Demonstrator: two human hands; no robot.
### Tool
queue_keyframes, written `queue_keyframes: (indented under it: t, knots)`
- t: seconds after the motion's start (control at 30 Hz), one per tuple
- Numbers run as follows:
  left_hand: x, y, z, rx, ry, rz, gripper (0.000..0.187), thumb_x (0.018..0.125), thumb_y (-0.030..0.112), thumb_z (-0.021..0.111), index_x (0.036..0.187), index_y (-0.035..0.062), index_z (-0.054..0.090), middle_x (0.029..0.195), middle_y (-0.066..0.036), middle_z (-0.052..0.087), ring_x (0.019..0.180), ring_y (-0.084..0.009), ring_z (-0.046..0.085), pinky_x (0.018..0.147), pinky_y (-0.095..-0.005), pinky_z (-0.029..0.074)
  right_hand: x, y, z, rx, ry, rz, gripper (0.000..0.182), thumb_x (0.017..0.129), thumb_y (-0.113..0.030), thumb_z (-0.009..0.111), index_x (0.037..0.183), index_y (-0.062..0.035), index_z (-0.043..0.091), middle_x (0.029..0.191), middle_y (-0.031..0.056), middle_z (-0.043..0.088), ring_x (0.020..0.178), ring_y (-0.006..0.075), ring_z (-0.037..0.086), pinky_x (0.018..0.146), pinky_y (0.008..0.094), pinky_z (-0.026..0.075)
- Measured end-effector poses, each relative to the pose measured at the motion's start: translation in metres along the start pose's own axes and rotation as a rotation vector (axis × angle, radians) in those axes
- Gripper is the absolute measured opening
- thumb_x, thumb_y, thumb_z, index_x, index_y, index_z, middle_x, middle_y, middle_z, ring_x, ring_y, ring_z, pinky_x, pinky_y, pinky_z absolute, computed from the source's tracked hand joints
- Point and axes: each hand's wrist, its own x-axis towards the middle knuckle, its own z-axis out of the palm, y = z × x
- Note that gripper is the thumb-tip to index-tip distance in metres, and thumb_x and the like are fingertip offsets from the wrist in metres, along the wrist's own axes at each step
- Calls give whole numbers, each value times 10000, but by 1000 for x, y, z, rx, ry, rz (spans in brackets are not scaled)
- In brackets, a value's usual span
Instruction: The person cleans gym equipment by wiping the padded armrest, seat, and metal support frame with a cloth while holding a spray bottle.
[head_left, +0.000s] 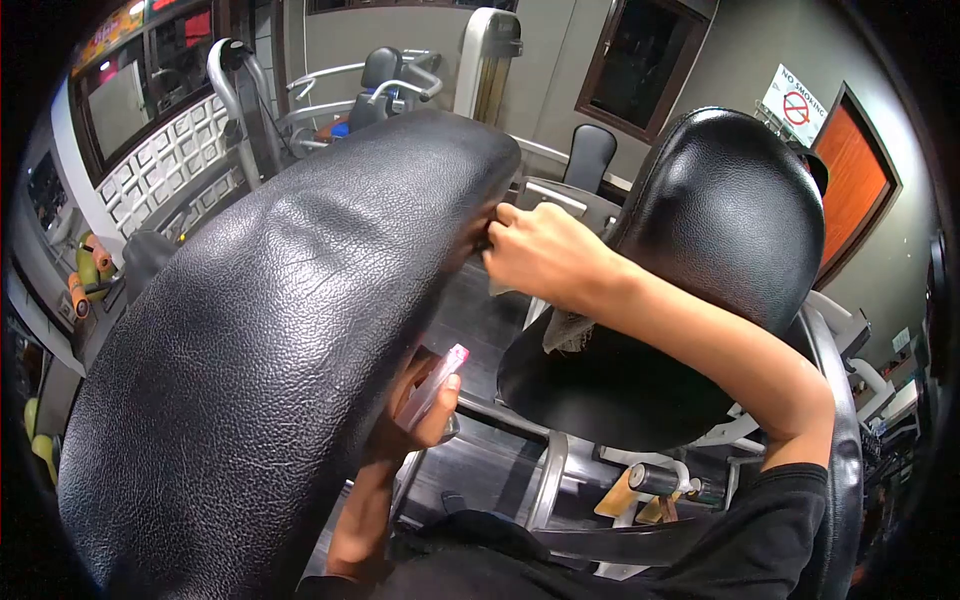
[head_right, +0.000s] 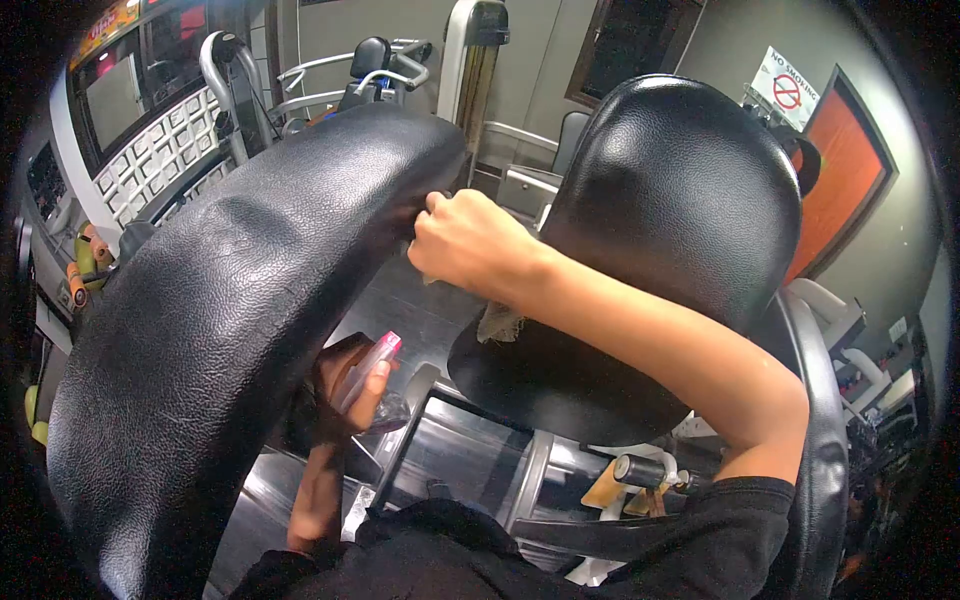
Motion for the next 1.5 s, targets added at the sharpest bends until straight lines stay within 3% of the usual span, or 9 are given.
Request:
queue_keyframes:
  t: [0.13, 0.2, 0.37, 0.5, 0.67, 1.13, 1.2, 1.27, 1.5]
  knots:
    - [-2, 10, 9, -211, 39, -67, 145, 848, 125, 639, 775, 7, 596, 680, -71, 507, 604, -177, 473, 580, -330, 368, -2, -13, -11, -58, -118, 69, 89, 720, -140, 732, 792, -98, 763, 813, 29, 697, 928, 203, 670, 658, 294, 542]
    - [-3, 9, 9, -168, -4, -68, 160, 853, 137, 626, 763, 7, 598, 655, -81, 483, 591, -188, 472, 576, -340, 367, 5, -17, -18, 0, -537, 224, 89, 721, -142, 740, 796, -102, 767, 828, 24, 712, 947, 202, 675, 661, 299, 536]
    - [-6, 7, 8, -126, 19, 11, 157, 852, 144, 619, 771, 11, 602, 636, -102, 476, 575, -206, 477, 561, -340, 360, 3, -4, -6, -25, -50, -5, 71, 708, -167, 724, 740, -110, 751, 820, 15, 715, 949, 203, 677, 635, 306, 558]
    - [-9, 13, 11, -160, 28, -49, 152, 846, 146, 624, 786, 6, 617, 644, -122, 508, 552, -223, 502, 546, -355, 375, 1, -7, 8, -60, -13, 29, 77, 717, -188, 726, 744, -122, 756, 813, 15, 713, 958, 193, 671, 625, 313, 544]
    - [-17, 12, 6, -107, 7, -58, 150, 840, 140, 630, 865, 0, 678, 659, -133, 559, 559, -238, 551, 551, -357, 413, 9, -25, -2, -12, -521, 254, 69, 786, -175, 712, 749, -146, 763, 813, 3, 727, 867, 195, 721, 611, 320, 513]
    - [-72, 36, -14, 61, 262, -141, 350, 879, 319, 605, 827, -10, 713, 598, -26, 563, 510, -140, 537, 502, -295, 398, -43, -70, -31, 954, 301, 427, 439, 685, 20, 693, 1105, -108, 698, 1079, 114, 680, 987, 351, 679, 846, 443, 542]
    - [-86, 37, -17, 133, 295, -116, 214, 823, 198, 605, 754, 7, 673, 659, -107, 625, 553, -295, 568, 575, -389, 447, -46, -97, -17, 1214, 447, 499, 418, 732, 5, 699, 1139, -90, 688, 1074, 117, 676, 1003, 352, 678, 853, 427, 537]
    - [-96, 38, -19, 171, 367, -120, 211, 834, 193, 597, 741, 15, 663, 665, -101, 631, 557, -294, 565, 569, -396, 448, -47, -125, 2, 1408, 538, 580, 329, 899, -106, 702, 1225, -72, 664, 1113, 148, 669, 1013, 313, 692, 873, 356, 528]
    - [-110, 60, -25, 379, 486, -180, 290, 883, 260, 592, 749, 7, 645, 657, -95, 619, 573, -281, 587, 560, -379, 453, -32, -226, 92, 2225, 684, 903, 326, 999, -166, 619, 1276, 6, 606, 1219, 80, 648, 1106, 151, 594, 989, 291, 445]
